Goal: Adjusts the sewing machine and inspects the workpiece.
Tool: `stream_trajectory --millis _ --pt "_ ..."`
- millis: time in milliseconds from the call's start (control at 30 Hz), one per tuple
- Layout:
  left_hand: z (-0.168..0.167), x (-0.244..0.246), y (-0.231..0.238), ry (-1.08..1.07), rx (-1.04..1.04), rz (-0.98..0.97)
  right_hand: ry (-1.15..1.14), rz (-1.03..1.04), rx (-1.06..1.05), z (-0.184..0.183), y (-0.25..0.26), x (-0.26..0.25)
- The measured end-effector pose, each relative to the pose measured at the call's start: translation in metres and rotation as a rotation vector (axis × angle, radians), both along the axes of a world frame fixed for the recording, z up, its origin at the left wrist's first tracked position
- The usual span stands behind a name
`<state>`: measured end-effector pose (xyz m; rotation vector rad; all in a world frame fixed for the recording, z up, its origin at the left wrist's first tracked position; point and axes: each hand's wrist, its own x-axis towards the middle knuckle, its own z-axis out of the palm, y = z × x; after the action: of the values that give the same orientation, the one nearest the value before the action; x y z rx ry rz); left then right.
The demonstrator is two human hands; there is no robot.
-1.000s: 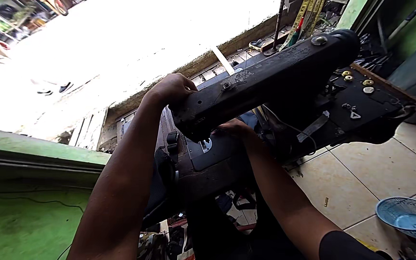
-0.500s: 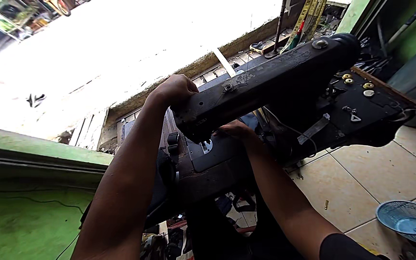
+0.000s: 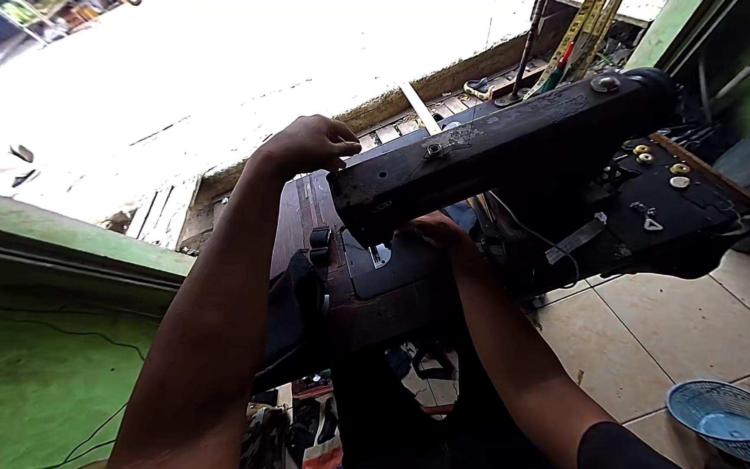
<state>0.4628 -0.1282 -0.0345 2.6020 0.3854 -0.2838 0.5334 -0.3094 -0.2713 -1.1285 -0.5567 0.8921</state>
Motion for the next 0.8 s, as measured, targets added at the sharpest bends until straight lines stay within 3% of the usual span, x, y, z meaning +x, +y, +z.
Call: stream_trajectory --millis 167,300,433,533,667,800 --pt "-0.002 -0.081 0.026 -0.39 0.04 0.053 -0.067 -0.131 -0.257 0.005 0.003 -0.007" --pt "-0.035 -0.2 0.044 -0.607 0.183 0.264 -0.504 -0.23 -0.594 0.009 -0.008 -0.025" --pt "-0.094 -0.344 0.057 -0.734 0.232 0.651 -0.935 -0.265 -0.493 0.01 -0.048 -0.09" --pt "-0.134 -0.425 0.06 -0.686 0.247 1.051 -0.979 -0.174 -0.407 0.0 -0.058 -0.141" --pt "-0.191 -0.46 0.059 -0.686 -0.126 1.276 -0.989 -0.109 -0.351 -0.019 -0.028 -0.184" --pt "-0.216 -0.431 0.048 -0.755 -0.322 1.227 -1.301 -0.142 -0.369 -0.037 -0.001 -0.202"
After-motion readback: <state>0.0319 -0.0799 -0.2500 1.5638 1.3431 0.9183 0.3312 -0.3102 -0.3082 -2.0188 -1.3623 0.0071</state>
